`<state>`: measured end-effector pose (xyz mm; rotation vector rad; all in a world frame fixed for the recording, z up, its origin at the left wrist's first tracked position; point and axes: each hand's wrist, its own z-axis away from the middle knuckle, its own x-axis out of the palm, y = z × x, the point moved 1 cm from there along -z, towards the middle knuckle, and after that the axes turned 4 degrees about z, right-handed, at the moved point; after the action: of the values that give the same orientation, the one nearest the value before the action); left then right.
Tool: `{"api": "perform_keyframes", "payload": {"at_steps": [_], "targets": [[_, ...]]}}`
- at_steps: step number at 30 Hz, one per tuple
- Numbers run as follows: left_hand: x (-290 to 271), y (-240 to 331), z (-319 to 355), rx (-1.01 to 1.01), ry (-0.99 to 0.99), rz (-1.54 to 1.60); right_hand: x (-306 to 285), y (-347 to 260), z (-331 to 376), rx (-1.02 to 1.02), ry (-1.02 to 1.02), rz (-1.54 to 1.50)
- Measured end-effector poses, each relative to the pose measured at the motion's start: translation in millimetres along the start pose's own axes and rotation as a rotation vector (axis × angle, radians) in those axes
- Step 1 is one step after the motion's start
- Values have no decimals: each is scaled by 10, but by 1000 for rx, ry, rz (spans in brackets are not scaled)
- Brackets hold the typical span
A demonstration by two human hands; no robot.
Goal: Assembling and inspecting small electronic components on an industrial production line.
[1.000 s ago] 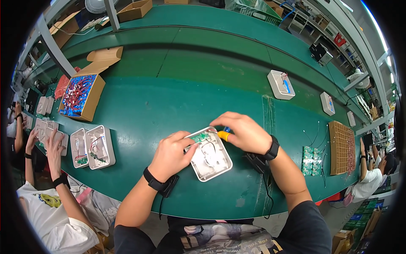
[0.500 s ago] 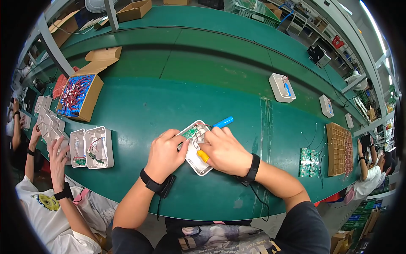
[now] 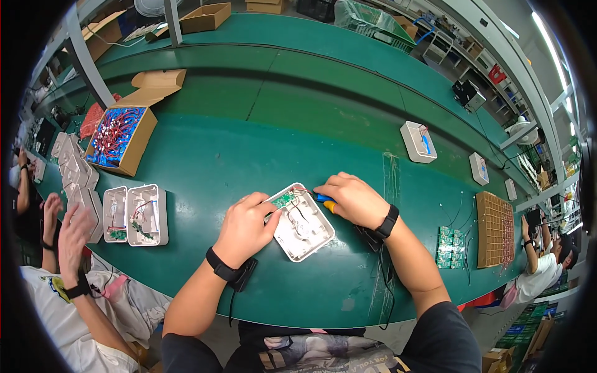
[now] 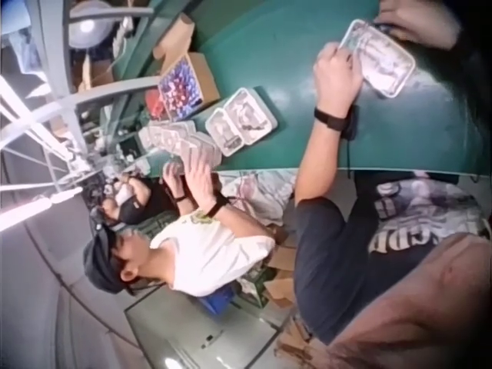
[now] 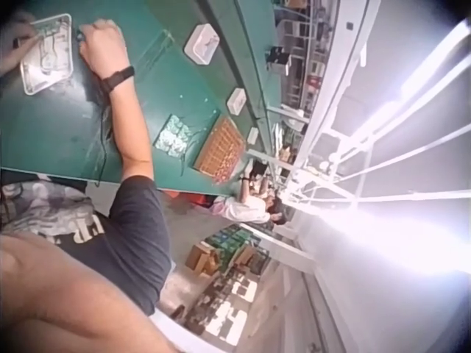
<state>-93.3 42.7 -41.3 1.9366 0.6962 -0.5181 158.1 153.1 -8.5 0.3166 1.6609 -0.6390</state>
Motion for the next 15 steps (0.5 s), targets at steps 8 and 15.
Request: {"api": "perform_keyframes", "payload": {"at_steps": [8,15], "targets": [[-16,-15,1,-23,-15,-3,-285,-238,-69,298,-107,-607],[-11,13,8,-51,-33,-1,-109,-423,-6,-16,39,-279]]}}
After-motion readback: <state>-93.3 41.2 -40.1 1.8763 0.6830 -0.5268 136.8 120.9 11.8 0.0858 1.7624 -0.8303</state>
